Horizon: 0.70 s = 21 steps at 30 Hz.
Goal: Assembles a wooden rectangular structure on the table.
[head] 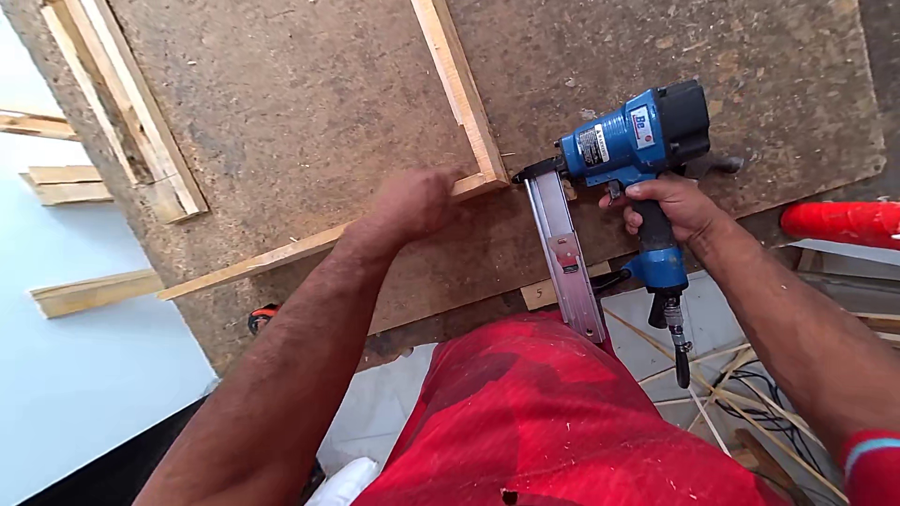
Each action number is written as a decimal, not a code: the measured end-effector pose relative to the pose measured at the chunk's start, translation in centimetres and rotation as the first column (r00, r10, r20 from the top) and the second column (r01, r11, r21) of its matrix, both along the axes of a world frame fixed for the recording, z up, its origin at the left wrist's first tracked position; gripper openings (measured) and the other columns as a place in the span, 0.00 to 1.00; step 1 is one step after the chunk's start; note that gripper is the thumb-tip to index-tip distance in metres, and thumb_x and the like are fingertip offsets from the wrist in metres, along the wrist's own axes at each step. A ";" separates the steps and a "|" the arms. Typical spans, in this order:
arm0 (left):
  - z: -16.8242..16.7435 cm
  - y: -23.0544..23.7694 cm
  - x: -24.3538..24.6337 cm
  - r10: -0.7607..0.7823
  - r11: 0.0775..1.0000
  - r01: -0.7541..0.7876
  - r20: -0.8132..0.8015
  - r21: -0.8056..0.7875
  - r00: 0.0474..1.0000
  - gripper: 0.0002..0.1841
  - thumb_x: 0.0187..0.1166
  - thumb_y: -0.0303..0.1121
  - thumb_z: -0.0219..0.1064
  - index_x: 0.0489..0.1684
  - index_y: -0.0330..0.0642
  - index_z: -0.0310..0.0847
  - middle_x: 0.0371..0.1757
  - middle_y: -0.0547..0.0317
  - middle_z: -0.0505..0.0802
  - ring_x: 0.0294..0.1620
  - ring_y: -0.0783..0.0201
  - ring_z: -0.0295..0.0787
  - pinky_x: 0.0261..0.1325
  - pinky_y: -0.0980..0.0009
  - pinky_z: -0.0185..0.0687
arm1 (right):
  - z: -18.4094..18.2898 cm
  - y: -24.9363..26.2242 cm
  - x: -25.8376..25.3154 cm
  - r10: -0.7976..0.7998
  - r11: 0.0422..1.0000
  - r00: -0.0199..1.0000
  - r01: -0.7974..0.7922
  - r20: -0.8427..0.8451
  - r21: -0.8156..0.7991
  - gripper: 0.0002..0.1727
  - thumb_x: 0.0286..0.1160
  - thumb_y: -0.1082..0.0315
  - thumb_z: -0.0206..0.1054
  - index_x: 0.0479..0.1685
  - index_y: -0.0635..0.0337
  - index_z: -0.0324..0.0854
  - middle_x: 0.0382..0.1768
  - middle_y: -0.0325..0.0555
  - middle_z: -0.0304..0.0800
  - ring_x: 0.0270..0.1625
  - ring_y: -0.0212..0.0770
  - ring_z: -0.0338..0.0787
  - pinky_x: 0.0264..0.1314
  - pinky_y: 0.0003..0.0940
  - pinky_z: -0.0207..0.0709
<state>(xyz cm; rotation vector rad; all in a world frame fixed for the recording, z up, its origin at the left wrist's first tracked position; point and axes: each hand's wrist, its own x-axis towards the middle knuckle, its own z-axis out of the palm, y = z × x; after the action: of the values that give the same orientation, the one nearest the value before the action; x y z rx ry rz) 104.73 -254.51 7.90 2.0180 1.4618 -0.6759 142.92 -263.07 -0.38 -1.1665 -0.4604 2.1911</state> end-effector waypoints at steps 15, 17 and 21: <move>-0.3 0.1 -0.6 -0.021 0.999 0.019 0.061 0.027 0.998 0.11 0.83 0.40 0.69 0.57 0.51 0.89 0.36 0.46 0.94 0.43 0.40 0.93 0.47 0.32 0.82 | -1.9 0.5 0.5 0.020 1.000 0.999 -0.019 -0.049 0.017 0.15 0.82 0.63 0.56 0.56 0.61 0.83 0.49 0.55 0.95 0.21 0.34 0.86 0.25 0.28 0.84; -0.3 0.1 -0.5 -0.015 1.000 0.014 0.055 0.026 0.998 0.11 0.83 0.39 0.69 0.57 0.51 0.89 0.37 0.45 0.94 0.44 0.39 0.93 0.48 0.32 0.82 | -1.9 0.5 0.5 0.023 1.000 0.999 -0.022 -0.048 0.015 0.15 0.82 0.63 0.56 0.55 0.61 0.84 0.50 0.55 0.95 0.21 0.34 0.86 0.25 0.28 0.84; -0.3 -0.1 -0.5 -0.015 0.999 0.013 0.060 0.041 0.998 0.11 0.82 0.39 0.69 0.58 0.51 0.89 0.37 0.44 0.94 0.44 0.39 0.93 0.49 0.33 0.82 | -1.8 0.5 0.4 0.016 1.000 0.998 -0.015 -0.061 0.010 0.15 0.82 0.64 0.57 0.55 0.62 0.84 0.49 0.55 0.95 0.21 0.34 0.86 0.25 0.28 0.84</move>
<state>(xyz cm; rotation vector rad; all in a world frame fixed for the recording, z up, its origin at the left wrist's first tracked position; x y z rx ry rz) 104.24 -254.61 7.64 2.0634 1.4390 -0.5904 143.33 -262.61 -2.20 -1.0916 -0.4549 2.2284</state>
